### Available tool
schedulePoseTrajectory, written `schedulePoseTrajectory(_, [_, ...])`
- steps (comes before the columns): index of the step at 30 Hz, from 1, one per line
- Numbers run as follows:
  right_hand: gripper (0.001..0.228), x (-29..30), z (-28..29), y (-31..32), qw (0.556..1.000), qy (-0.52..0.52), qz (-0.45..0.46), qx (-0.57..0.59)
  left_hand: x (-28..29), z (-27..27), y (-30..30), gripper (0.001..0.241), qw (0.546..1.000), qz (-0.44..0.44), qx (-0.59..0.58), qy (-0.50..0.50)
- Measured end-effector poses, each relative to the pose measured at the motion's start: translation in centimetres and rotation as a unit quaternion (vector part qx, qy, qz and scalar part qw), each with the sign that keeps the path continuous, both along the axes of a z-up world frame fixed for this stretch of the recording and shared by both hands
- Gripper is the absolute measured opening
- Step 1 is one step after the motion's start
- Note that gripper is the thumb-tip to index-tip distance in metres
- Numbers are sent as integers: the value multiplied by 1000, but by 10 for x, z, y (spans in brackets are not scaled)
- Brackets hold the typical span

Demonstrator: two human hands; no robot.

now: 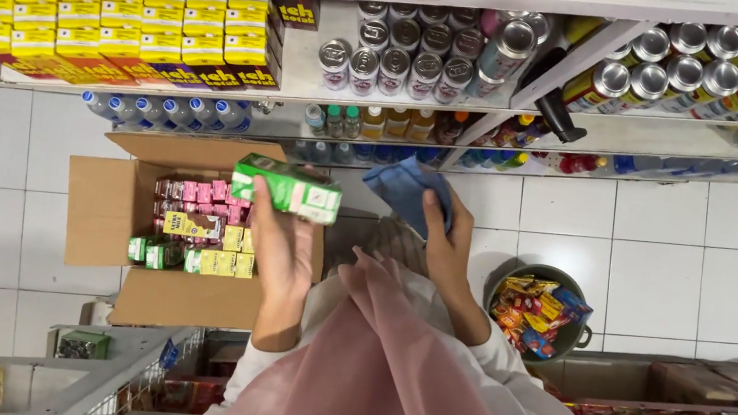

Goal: Organize milk cartons on the grocery store shelves and scan a product.

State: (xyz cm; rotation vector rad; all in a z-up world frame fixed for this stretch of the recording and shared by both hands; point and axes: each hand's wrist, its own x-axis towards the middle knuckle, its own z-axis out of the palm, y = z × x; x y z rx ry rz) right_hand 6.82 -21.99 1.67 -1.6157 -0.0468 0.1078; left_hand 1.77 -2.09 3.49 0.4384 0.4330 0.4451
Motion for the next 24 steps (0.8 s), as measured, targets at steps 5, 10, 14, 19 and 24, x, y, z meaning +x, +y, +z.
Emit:
schedulePoseTrajectory(5, [35,-7,3,-2,994,-95,-45,17,7,-2,-21,39,999,-2,48,11])
schedulePoseTrajectory(10, [35,-3,-22,-14,990,-77,-120,15,12,11,-39,38,998,-32,58,5])
schedulePoseTrajectory(14, [36,3,-16,-23,989,-55,-137,25,16,21,-46,38,999,-24,47,-7])
schedulePoseTrajectory(19, [37,6,-14,-28,983,-60,-162,61,19,14,-47,36,998,-5,56,-18])
schedulePoseTrajectory(24, [36,7,-30,-37,982,-61,-159,81,20,13,-50,35,997,12,69,-17])
